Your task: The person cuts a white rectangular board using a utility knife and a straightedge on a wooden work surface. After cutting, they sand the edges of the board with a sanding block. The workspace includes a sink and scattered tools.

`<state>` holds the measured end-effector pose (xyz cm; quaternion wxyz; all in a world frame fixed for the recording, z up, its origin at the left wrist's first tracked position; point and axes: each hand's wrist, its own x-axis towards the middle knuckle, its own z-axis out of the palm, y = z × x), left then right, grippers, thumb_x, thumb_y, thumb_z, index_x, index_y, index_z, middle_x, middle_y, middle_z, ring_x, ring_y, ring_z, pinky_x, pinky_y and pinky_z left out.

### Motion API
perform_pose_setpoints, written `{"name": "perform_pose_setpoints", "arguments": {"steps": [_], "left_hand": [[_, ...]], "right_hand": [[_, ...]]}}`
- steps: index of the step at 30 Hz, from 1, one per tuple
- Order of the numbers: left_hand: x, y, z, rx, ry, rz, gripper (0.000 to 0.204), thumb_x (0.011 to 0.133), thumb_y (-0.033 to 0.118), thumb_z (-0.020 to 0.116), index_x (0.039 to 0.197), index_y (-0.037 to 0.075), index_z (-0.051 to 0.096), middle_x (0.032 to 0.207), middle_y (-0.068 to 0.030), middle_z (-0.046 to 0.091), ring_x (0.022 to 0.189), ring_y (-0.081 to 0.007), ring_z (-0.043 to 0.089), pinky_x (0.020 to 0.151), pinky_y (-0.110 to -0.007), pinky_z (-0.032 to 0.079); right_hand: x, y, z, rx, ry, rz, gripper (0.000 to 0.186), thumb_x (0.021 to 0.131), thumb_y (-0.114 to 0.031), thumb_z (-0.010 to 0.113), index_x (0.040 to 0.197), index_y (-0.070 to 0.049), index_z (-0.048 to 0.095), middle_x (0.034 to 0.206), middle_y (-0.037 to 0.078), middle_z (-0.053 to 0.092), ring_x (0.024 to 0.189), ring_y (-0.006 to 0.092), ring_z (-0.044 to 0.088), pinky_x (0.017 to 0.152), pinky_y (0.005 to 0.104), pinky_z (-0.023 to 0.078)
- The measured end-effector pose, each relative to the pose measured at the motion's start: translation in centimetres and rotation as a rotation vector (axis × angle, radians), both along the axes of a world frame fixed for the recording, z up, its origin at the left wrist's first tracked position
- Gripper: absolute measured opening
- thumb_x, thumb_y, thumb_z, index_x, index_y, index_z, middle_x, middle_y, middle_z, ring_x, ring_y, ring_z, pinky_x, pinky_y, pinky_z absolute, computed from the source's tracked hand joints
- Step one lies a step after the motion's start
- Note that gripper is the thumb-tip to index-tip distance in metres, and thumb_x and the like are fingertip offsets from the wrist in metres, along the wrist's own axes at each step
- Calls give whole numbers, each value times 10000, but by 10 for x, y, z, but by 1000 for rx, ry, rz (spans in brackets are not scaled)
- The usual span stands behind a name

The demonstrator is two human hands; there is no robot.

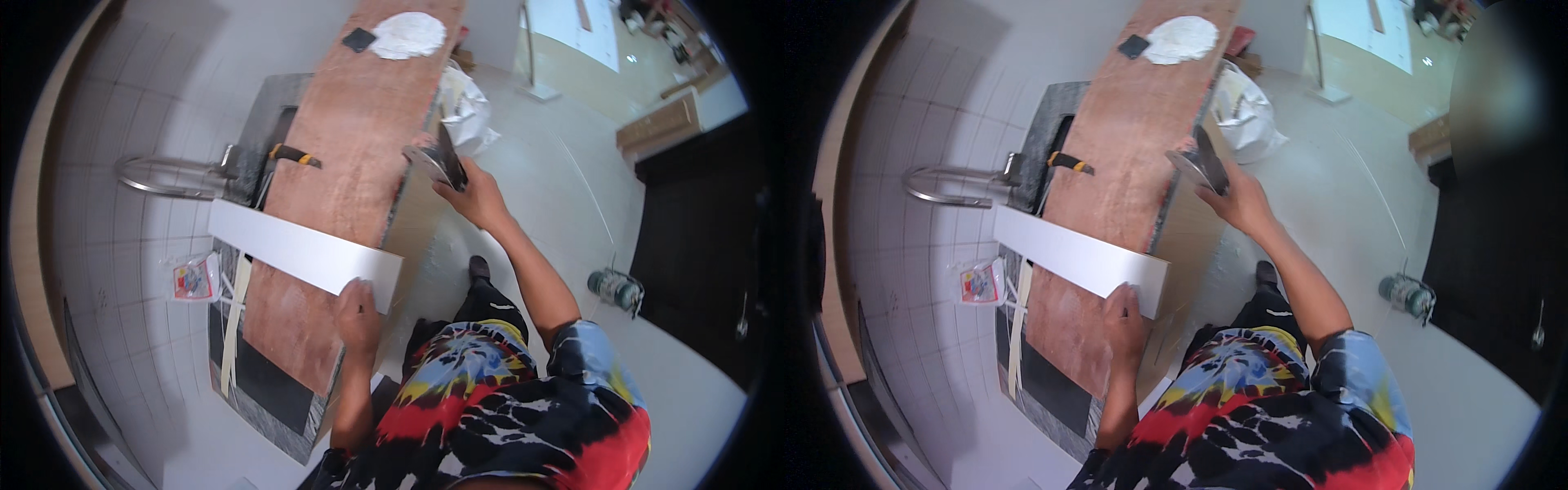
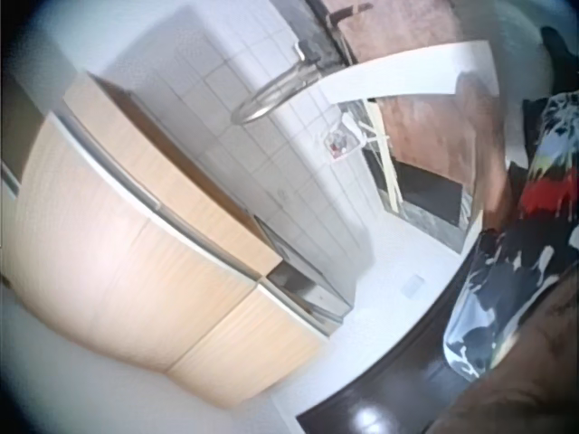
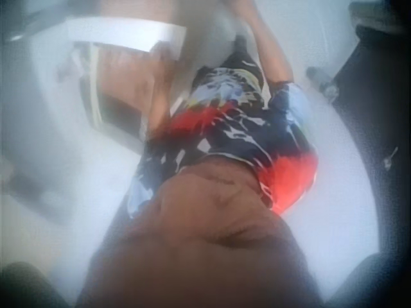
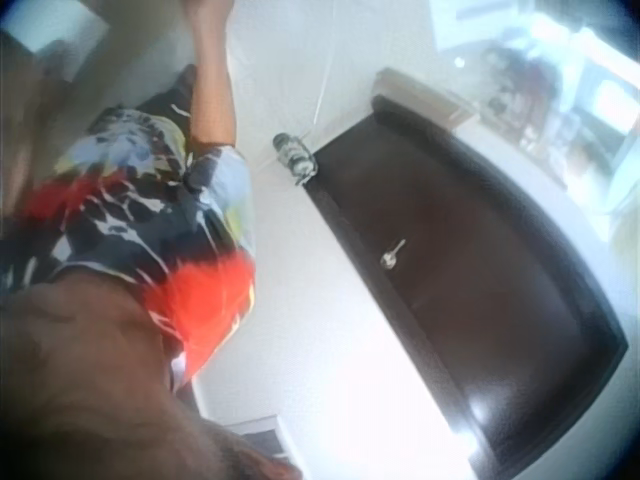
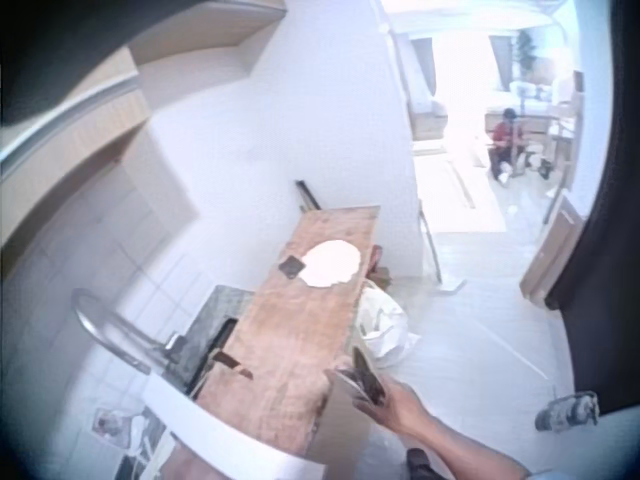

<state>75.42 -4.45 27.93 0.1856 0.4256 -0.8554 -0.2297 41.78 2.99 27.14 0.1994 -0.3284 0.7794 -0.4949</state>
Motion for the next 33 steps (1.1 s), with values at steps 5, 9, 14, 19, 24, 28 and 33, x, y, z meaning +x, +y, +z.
{"name": "perform_pose_setpoints", "arguments": {"steps": [5, 9, 14, 19, 24, 28, 33], "left_hand": [[-4, -36, 31, 8, 155, 527, 666, 912, 213, 793, 1434, -97, 519, 1385, -308, 596, 1300, -436, 569, 1126, -505, 412], [-29, -105, 32, 91, 48, 698, 1008, 838, 457, 831, 1562, -55, 353, 1575, -314, 394, 1514, -425, 318, 1224, -508, 306], [-67, -159, 13, 333, -168, 1030, 1261, 729, 612, 847, 1645, 33, 202, 1687, -334, 91, 1572, -515, 96, 1251, -596, 245], [-78, -169, 4, 305, -173, 1111, 1186, 722, 497, 856, 1664, 139, 231, 1700, -315, 66, 1564, -543, 101, 1209, -709, 241], [-56, -138, 48, 272, -121, 911, 942, 784, 371, 820, 1593, 88, 430, 1651, -273, 293, 1538, -414, 283, 1215, -547, 329], [65, -104, 63, 393, 423, 703, 690, 873, 231, 747, 1500, 13, 561, 1371, -232, 658, 1267, -251, 621, 1088, -325, 454], [154, -29, 74, 505, 626, 577, 695, 861, 284, 713, 1471, -23, 584, 1287, -131, 689, 1133, -186, 648, 996, -308, 480]], "right_hand": [[-48, -134, 13, 2, 451, 263, 463, 834, -277, 814, 1162, -33, 597, 1068, 214, 685, 1033, 418, 671, 855, 533, 517], [-75, -216, 4, 34, 701, 340, 472, 844, -262, 803, 1199, -22, 605, 1078, 207, 686, 1059, 417, 652, 917, 516, 498], [-57, -237, -1, 13, 627, 274, 486, 845, -258, 806, 1227, -20, 622, 1150, 178, 681, 1150, 365, 623, 977, 499, 463], [-72, -234, -3, -1, 635, 318, 458, 842, -269, 810, 1194, -31, 641, 1156, 169, 673, 1163, 352, 614, 976, 506, 447], [-77, -203, 5, -92, 449, 354, 498, 841, -265, 812, 1220, 2, 631, 1131, 204, 676, 1112, 411, 633, 956, 513, 490], [-62, -104, -1, -352, 146, 186, 631, 893, -368, 807, 1322, 51, 614, 1177, 193, 710, 992, 271, 689, 869, 409, 542], [-15, 52, -30, -272, -466, 48, 541, 976, -374, 706, 1281, 66, 624, 1057, 126, 696, 878, 189, 686, 739, 338, 569]]}}
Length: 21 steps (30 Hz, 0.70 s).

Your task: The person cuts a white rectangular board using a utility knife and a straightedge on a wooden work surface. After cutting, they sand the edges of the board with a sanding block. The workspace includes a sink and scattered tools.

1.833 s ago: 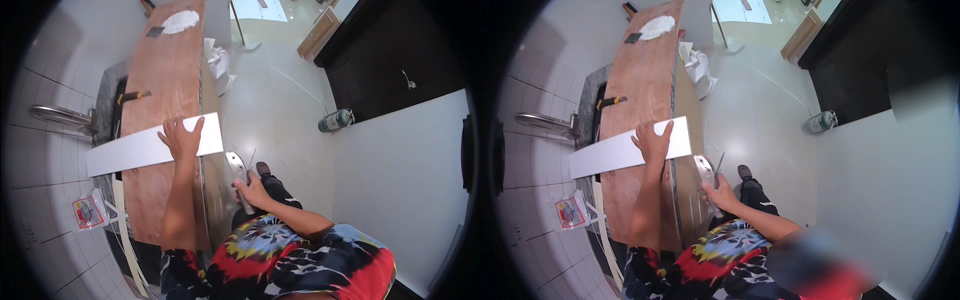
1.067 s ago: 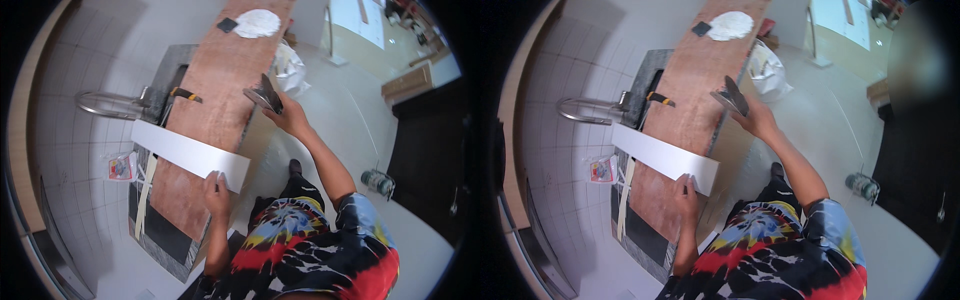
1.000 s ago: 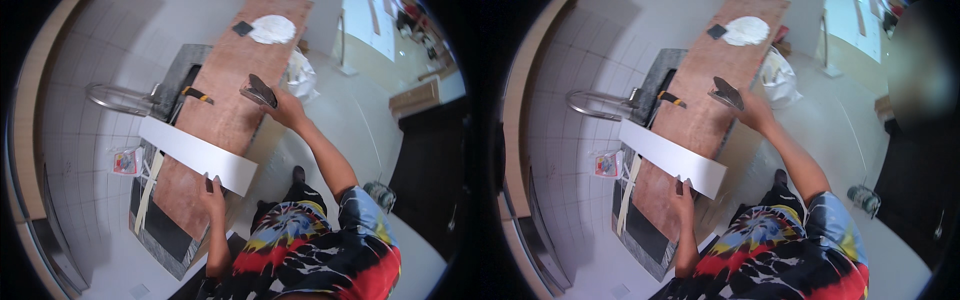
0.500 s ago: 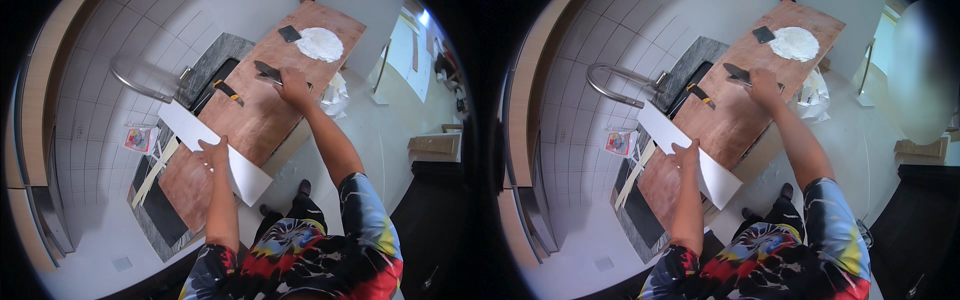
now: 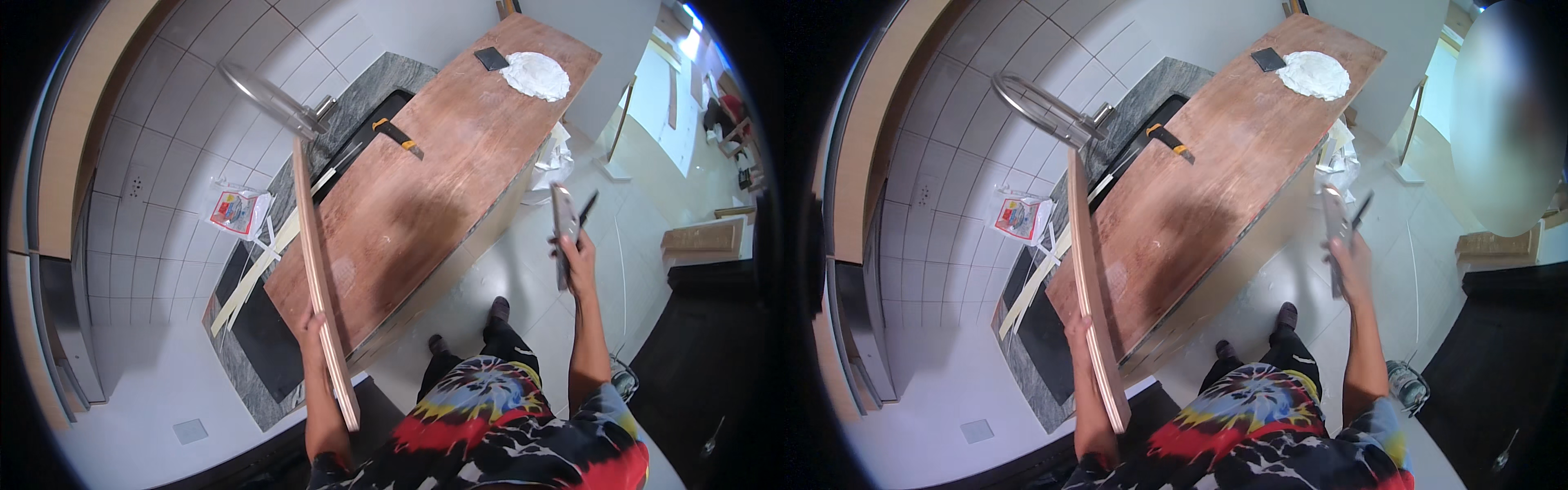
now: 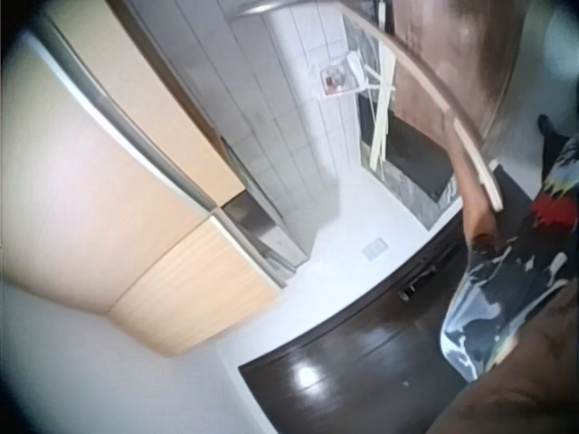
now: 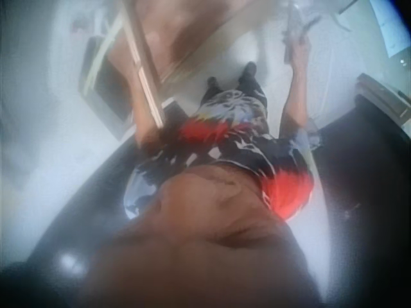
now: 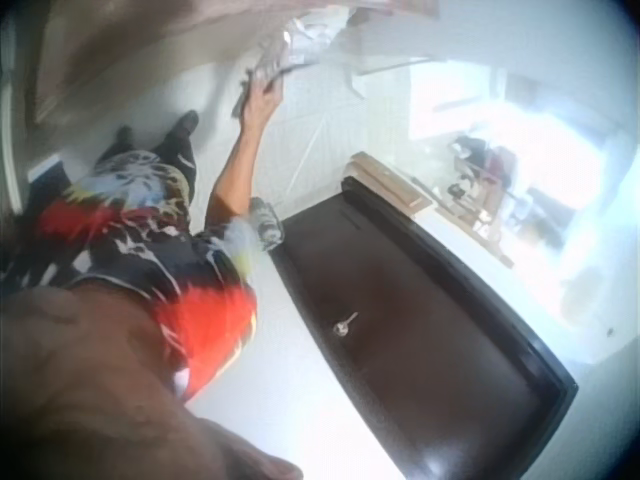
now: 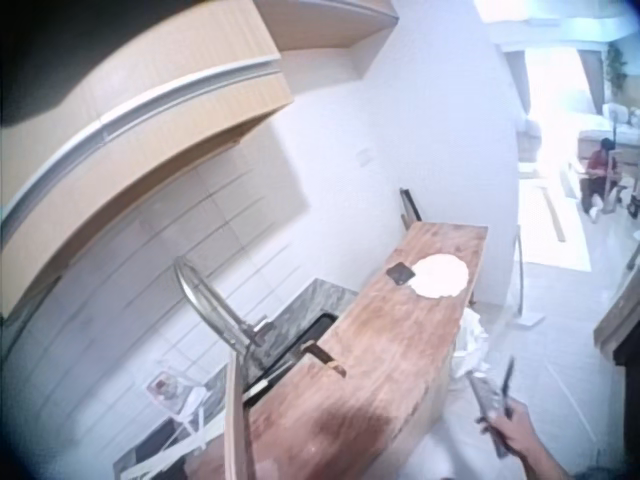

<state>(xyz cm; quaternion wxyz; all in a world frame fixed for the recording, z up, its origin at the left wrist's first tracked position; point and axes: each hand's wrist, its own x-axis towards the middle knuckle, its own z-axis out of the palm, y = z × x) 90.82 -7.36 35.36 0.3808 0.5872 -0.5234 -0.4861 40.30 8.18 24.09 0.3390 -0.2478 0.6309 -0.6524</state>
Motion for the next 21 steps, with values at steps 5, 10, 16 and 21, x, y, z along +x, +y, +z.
{"name": "perform_pose_setpoints", "arguments": {"steps": [5, 10, 16, 21], "left_hand": [[46, 61, -17, 45, 90, -249, 775, 808, 381, 741, 1436, -52, 602, 1398, -151, 637, 1259, -249, 602, 1099, -375, 434], [51, 71, -24, -379, -157, -642, 706, 680, 298, 874, 1317, 40, 713, 1497, -198, 572, 1384, -383, 520, 1159, -502, 401], [-29, 21, -23, -818, -402, -915, 589, 627, 220, 884, 1183, 61, 770, 1459, -241, 569, 1368, -439, 493, 1142, -560, 403], [-92, -19, -46, -734, -442, -976, 589, 663, 275, 881, 1212, 87, 778, 1519, -227, 509, 1371, -433, 467, 1166, -561, 354]], "right_hand": [[77, 109, -42, 10, -257, -248, 491, 1034, -419, 629, 1227, 32, 633, 1059, 123, 699, 869, 171, 688, 675, 306, 576], [154, 138, -45, -107, -470, -494, 596, 1056, -528, 559, 1350, -11, 519, 1070, 136, 718, 830, 168, 689, 630, 307, 596], [227, 135, -46, -56, -419, -532, 525, 1046, -490, 601, 1255, -21, 495, 975, 137, 685, 756, 177, 676, 553, 322, 592], [262, 129, -18, 34, -324, -452, 458, 1046, -393, 635, 1213, 11, 500, 989, 142, 676, 754, 175, 670, 547, 310, 570]]}}
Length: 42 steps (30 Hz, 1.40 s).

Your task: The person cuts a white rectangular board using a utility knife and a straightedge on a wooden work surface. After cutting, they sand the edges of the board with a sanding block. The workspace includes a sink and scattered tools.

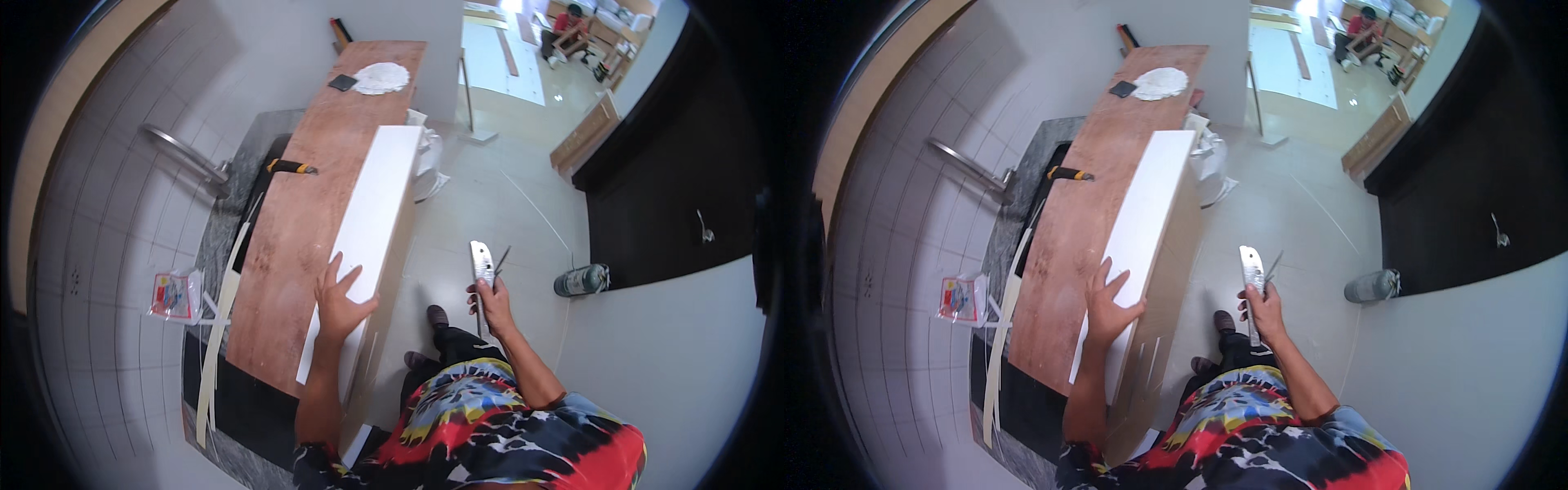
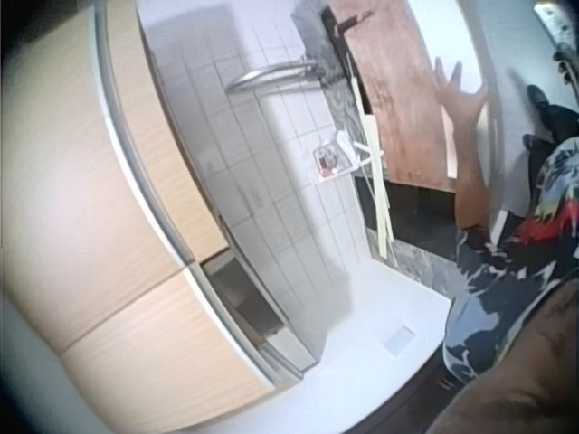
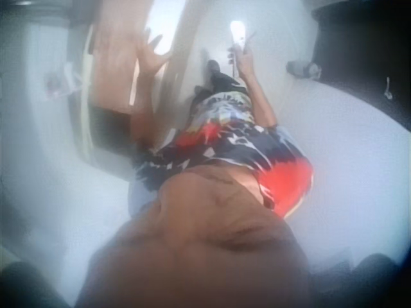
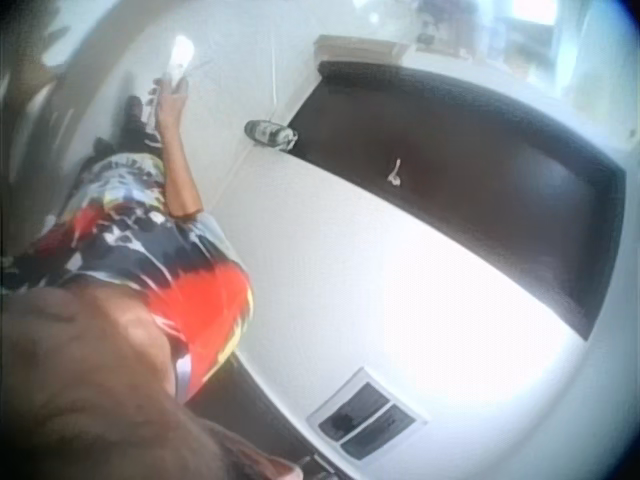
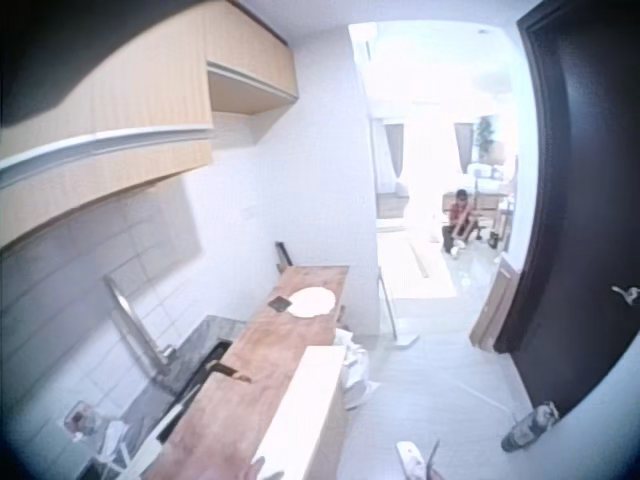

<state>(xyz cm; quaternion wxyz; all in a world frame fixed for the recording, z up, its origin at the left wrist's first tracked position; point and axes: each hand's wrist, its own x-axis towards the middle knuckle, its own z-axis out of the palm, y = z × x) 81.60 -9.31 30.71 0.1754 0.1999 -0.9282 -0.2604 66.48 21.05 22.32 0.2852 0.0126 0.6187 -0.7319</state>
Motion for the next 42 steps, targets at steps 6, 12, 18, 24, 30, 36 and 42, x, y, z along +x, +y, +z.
{"name": "perform_pose_setpoints", "arguments": {"steps": [6, 12, 18, 24, 30, 36, 42], "left_hand": [[-38, -22, -32, -129, -66, -62, 684, 692, 349, 913, 1283, 56, 732, 1567, -248, 448, 1436, -462, 401, 1164, -604, 337], [-43, -39, -28, 77, -238, 134, 653, 838, 389, 868, 1349, 28, 679, 1585, -273, 416, 1470, -435, 394, 1185, -485, 369], [-49, -57, -37, 2, -116, 105, 441, 952, 223, 753, 1311, -25, 689, 1334, -232, 643, 1250, -395, 581, 1096, -460, 450], [-50, -52, -21, -122, -217, 72, 455, 952, 275, 757, 1306, -6, 707, 1362, -221, 627, 1279, -405, 565, 1128, -470, 424], [-44, -57, -28, -195, -188, 55, 470, 959, 369, 739, 1291, 37, 731, 1331, -172, 644, 1199, -366, 576, 1036, -456, 498], [-42, -61, -36, -143, -165, 41, 481, 966, 363, 734, 1324, 42, 712, 1286, -223, 633, 1163, -404, 581, 1021, -463, 497], [-53, -51, -40, -96, -109, 27, 497, 996, 380, 698, 1372, 56, 689, 1266, -272, 633, 1202, -419, 573, 1052, -478, 457]], "right_hand": [[-33, -49, -25, -27, -95, -67, 505, 1044, -413, 635, 1212, 39, 486, 976, 156, 667, 736, 180, 664, 537, 326, 566], [-126, -155, -17, -98, -27, -126, 570, 1038, -421, 628, 1301, 55, 457, 1010, 149, 636, 795, 215, 693, 607, 370, 626], [-273, -270, -19, 113, 322, -213, 600, 988, -454, 678, 1184, 109, 606, 952, 189, 702, 857, 255, 717, 682, 395, 580], [-365, -316, -30, 328, 402, -342, 681, 920, -490, 735, 1109, 161, 673, 1036, 244, 746, 944, 292, 721, 835, 417, 561], [-306, -310, -1, 371, 437, -283, 777, 832, -530, 769, 1139, 174, 650, 1172, 359, 697, 1172, 447, 681, 994, 441, 527], [-172, -281, -12, 415, 462, -363, 718, 885, -481, 775, 1153, 170, 638, 1075, 311, 728, 1015, 360, 730, 888, 421, 559], [6, -224, 3, 337, 321, -326, 644, 885, -427, 780, 1168, 121, 595, 1130, 327, 701, 1103, 417, 698, 952, 439, 531]]}}
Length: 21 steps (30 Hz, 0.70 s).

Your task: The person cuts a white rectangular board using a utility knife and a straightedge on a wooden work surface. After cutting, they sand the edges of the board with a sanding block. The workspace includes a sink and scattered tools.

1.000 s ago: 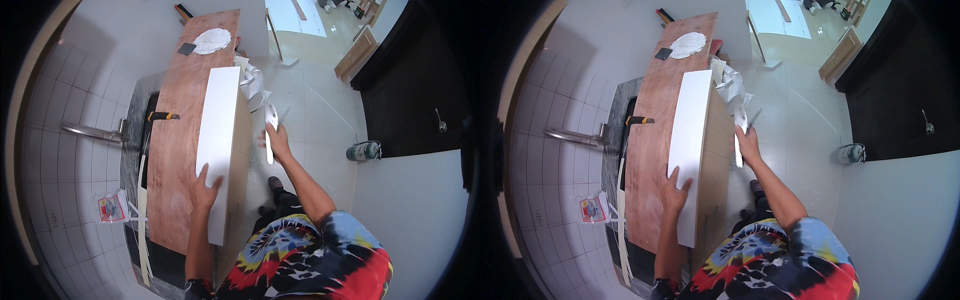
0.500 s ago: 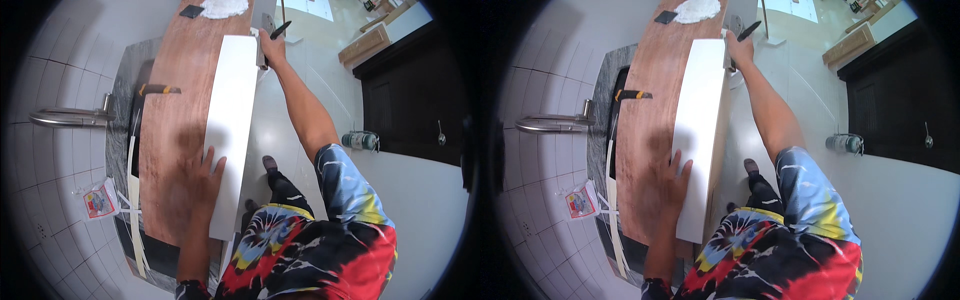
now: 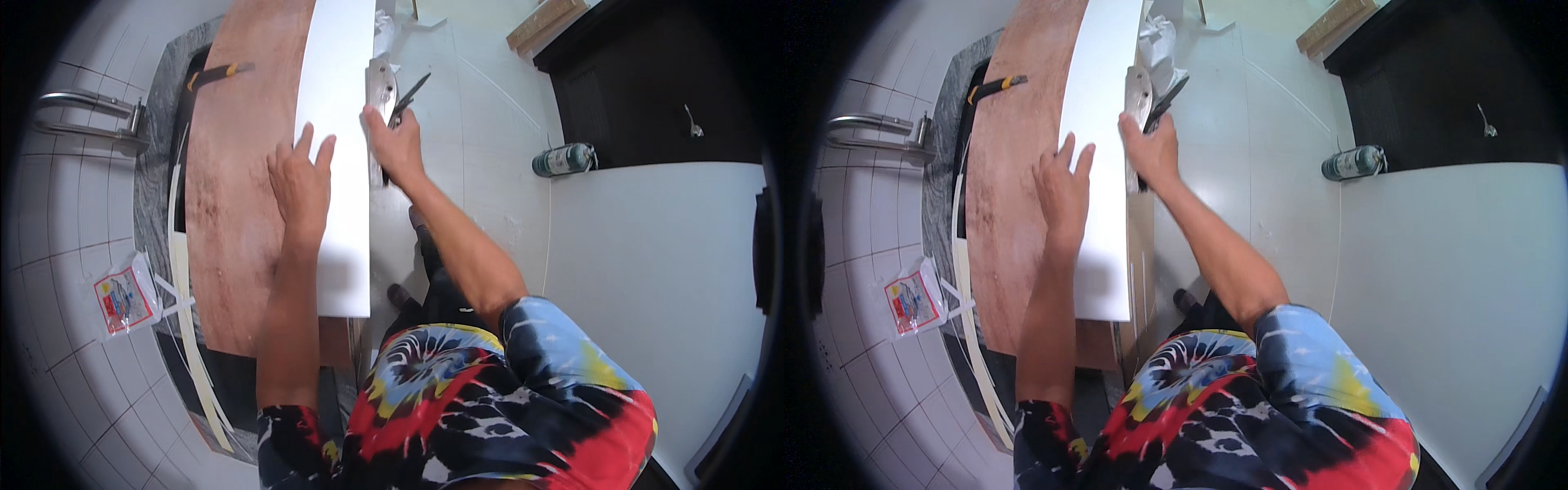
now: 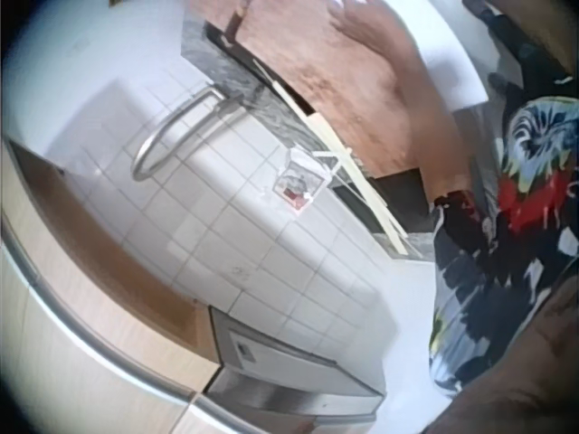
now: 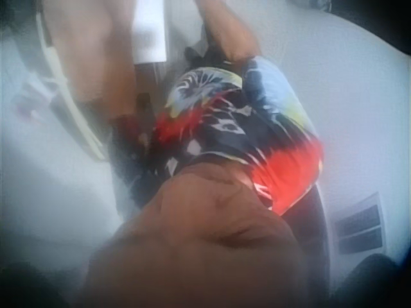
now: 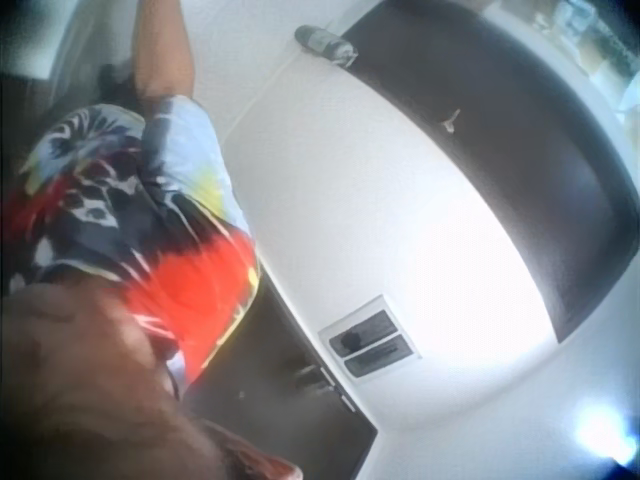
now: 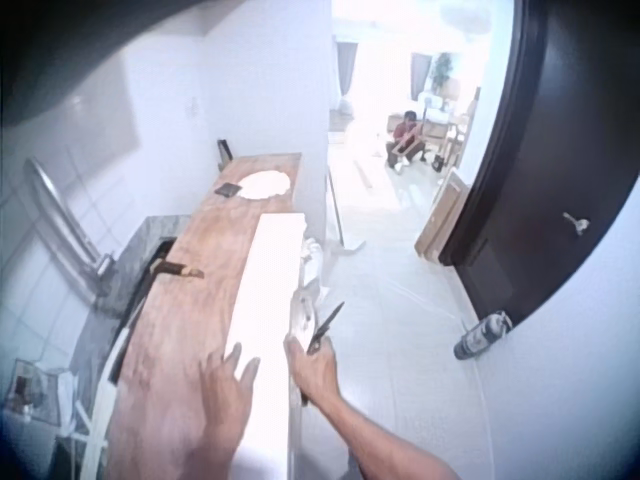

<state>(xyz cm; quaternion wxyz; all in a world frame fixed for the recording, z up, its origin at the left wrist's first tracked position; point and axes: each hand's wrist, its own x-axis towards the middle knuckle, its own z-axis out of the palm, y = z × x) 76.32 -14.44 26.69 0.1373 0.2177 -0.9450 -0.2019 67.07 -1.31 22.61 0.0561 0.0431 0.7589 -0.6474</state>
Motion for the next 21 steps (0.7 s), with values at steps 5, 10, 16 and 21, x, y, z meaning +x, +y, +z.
{"name": "perform_pose_setpoints", "arguments": {"steps": [5, 10, 16, 21], "left_hand": [[11, -9, -13, -33, 66, 77, 478, 987, 413, 691, 1356, 109, 710, 1271, -220, 649, 1195, -411, 553, 1046, -490, 459], [9, -3, -5, 17, -16, 103, 576, 950, 482, 725, 1385, 107, 690, 1371, -219, 604, 1261, -401, 522, 1082, -488, 444], [14, -5, -3, 44, -3, 56, 689, 900, 506, 784, 1394, 39, 668, 1391, -228, 591, 1310, -389, 496, 1113, -475, 419], [4, 7, 1, 94, -28, 62, 704, 888, 509, 800, 1384, 26, 673, 1380, -230, 596, 1323, -391, 493, 1123, -477, 410]], "right_hand": [[179, 31, 28, -98, -54, 114, 615, 933, -334, 778, 1280, 99, 515, 1155, 228, 684, 1070, 259, 666, 911, 391, 534], [225, 43, 6, -239, -107, 97, 550, 961, -290, 746, 1283, 86, 506, 1183, 185, 665, 1075, 213, 640, 905, 371, 531], [-1, -16, -12, -44, 141, -15, 635, 911, -405, 760, 1257, 111, 626, 1129, 257, 731, 1030, 335, 716, 912, 428, 551], [-95, -24, -7, 40, 140, -49, 762, 824, -511, 787, 1147, 160, 626, 1085, 331, 720, 1056, 421, 715, 924, 451, 552]]}}
